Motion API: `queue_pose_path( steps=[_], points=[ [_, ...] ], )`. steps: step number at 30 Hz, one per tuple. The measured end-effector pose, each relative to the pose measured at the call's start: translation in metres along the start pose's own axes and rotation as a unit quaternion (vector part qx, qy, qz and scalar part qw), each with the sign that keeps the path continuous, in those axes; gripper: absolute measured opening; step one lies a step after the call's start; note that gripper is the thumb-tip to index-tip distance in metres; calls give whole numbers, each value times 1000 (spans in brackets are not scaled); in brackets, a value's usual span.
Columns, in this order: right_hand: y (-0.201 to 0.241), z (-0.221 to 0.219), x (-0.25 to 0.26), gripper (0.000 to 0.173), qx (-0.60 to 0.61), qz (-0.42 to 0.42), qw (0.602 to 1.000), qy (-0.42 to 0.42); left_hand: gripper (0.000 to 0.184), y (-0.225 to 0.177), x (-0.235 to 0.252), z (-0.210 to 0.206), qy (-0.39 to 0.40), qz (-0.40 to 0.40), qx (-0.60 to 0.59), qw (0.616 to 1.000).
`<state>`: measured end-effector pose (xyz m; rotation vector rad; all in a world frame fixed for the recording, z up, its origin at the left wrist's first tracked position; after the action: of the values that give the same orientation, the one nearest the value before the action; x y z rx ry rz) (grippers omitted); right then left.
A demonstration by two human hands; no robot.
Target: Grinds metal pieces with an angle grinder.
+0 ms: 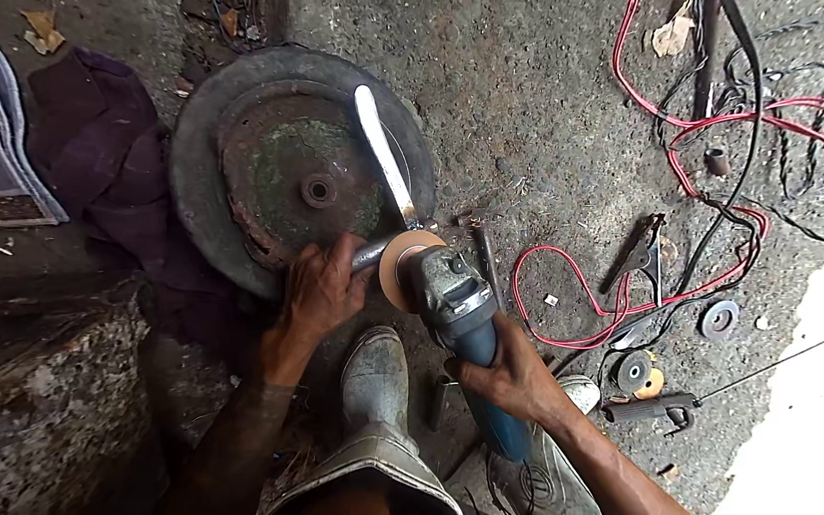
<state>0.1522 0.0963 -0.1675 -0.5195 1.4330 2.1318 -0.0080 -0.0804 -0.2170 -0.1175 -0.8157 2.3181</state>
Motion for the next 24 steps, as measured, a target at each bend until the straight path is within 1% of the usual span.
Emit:
queue_pose_path(
  steps=[8,14,24],
  points=[
    [-2,1,2,57,6,-2,1000,10,36,1,0,0,0,4,-3,1000],
    [1,1,3,56,-7,-6,1000,13,30,0,0,0,-7,5,-3,1000],
    [0,2,7,55,-6,-7,1000,28,30,1,0,0,-3,7,-9,1000]
  ],
)
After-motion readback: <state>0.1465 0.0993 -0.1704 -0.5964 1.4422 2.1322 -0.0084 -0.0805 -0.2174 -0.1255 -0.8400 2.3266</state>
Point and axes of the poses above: each hand's wrist, its own x-axis towards the middle knuckle, its own z-axis out of the back of the hand, y = z × x, the point moved 8 cm from there along x, towards the middle knuckle, and after that the axes turned 2 degrees about -y, right-handed, at the moved point
